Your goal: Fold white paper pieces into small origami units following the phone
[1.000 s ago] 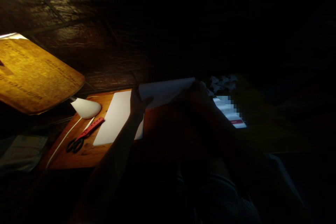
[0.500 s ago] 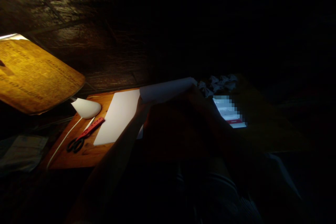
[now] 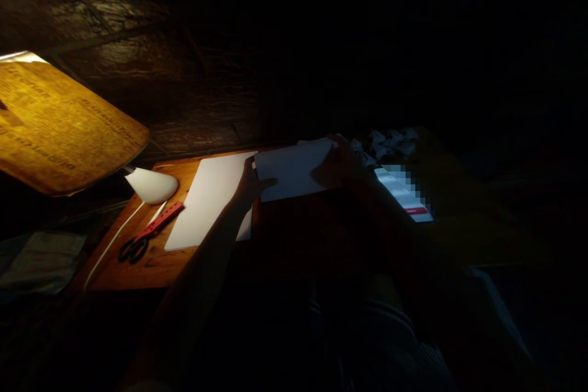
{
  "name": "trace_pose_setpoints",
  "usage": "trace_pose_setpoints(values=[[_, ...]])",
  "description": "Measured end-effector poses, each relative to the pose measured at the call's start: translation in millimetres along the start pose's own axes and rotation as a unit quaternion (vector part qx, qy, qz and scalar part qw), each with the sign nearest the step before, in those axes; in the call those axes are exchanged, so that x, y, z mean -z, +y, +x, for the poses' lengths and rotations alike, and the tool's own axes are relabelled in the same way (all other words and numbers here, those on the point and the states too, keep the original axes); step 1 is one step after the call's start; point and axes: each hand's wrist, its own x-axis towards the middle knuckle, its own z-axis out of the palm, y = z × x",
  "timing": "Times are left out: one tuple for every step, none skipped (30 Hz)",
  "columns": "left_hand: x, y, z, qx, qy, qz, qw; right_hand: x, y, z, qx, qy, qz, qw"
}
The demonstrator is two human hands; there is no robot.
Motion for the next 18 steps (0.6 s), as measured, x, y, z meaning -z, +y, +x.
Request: trace_pose_setpoints(values=[[0.8, 2, -1, -0.001, -0.005, 0.006, 1.0, 3, -1, -2, -0.002, -0.003, -0.006, 1.0], [1.7, 3, -2, -0.001, -0.007, 0.013, 1.0, 6, -2, -3, -0.006, 0.0, -0.014, 1.0], [2.6, 5, -2, 0.0, -0.007, 0.02, 1.0, 7, -3, -4, -0.01, 0.008, -0.026, 1.0], [3.4, 7, -3, 0.001, -0.007, 0.026, 1.0, 8, -3, -5, -0.015, 0.017, -0.037, 0.999], [3.9, 8, -4, 0.0, -0.009, 0.032, 0.999, 8, -3, -5, -0.021, 0.026, -0.047, 0.998], [4.1, 9, -4, -0.005, -0.011, 0.038, 0.999, 8, -3, -4, -0.03, 0.032, -0.058, 0.997], [3.9, 11, -5, -0.011, -0.013, 0.044, 0.999, 7, -2, -4, -0.038, 0.036, -0.068, 0.996], [3.4, 12, -6, -0.016, -0.012, 0.048, 0.999, 6, -1, -3, -0.046, 0.038, -0.078, 0.995], [2.8, 13, -7, -0.02, -0.008, 0.051, 0.998, 5, -1, -2, -0.051, 0.042, -0.086, 0.994], [2.3, 13, -8, -0.021, 0.0, 0.053, 0.998, 4, -1, -2, -0.055, 0.046, -0.089, 0.993], [2.0, 14, -9, -0.021, 0.008, 0.052, 0.998, 4, -2, -1, -0.058, 0.047, -0.087, 0.993], [2.2, 14, -9, -0.021, 0.018, 0.05, 0.998, 4, -3, -1, -0.061, 0.044, -0.079, 0.994], [2.7, 14, -8, -0.023, 0.028, 0.049, 0.998, 4, -5, -1, -0.065, 0.039, -0.068, 0.995], [3.6, 14, -8, -0.026, 0.035, 0.048, 0.998, 5, -7, -2, -0.074, 0.033, -0.058, 0.995], [4.8, 13, -7, -0.031, 0.041, 0.051, 0.997, 5, -8, -2, -0.085, 0.026, -0.052, 0.995], [6.1, 12, -5, -0.034, 0.046, 0.058, 0.997, 5, -9, -2, -0.096, 0.022, -0.05, 0.994], [7.3, 11, -4, -0.035, 0.048, 0.07, 0.996, 5, -10, -2, -0.106, 0.024, -0.05, 0.993], [8.3, 9, -2, -0.033, 0.049, 0.084, 0.995, 5, -10, -1, -0.113, 0.025, -0.051, 0.992]])
